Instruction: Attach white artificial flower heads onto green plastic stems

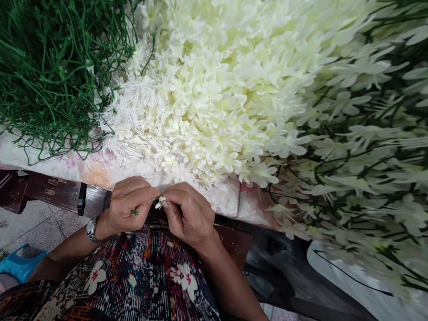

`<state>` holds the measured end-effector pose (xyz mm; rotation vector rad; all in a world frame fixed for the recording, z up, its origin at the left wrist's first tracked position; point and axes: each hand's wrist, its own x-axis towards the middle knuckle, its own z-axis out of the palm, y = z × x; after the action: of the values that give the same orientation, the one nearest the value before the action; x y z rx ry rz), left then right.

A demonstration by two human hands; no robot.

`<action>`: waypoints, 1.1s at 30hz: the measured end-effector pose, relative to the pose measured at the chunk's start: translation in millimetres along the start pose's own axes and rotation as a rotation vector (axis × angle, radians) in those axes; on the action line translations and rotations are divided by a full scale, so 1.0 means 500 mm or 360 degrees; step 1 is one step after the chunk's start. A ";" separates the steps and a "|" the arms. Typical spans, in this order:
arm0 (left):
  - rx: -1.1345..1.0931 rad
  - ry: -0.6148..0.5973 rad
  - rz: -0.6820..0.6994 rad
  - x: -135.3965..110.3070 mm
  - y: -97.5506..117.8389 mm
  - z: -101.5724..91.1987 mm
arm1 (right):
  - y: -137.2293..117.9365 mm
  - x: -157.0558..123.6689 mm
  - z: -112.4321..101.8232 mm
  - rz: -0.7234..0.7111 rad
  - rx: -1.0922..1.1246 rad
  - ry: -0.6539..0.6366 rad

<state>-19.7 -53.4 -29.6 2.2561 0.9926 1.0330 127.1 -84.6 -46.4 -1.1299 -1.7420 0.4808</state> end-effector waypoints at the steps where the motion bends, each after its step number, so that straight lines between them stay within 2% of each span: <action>1: -0.0006 0.0020 0.0003 -0.001 -0.001 0.003 | 0.001 0.000 0.001 0.0001 0.0002 0.0005; 16: -0.0094 0.0086 -0.0015 -0.005 -0.009 0.011 | -0.001 0.005 0.003 0.0013 -0.0083 -0.0017; 23: -0.0332 0.0057 -0.0109 0.003 -0.001 -0.008 | -0.008 0.019 -0.003 -0.0158 -0.0269 0.0067; 33: -0.0362 0.0058 -0.0209 0.001 0.005 -0.018 | -0.029 0.030 -0.010 -0.0254 -0.0407 0.0145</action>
<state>-25.7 -53.6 -22.4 1.9691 0.9711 1.0748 123.0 -79.6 -25.7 -1.1579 -1.8318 0.1093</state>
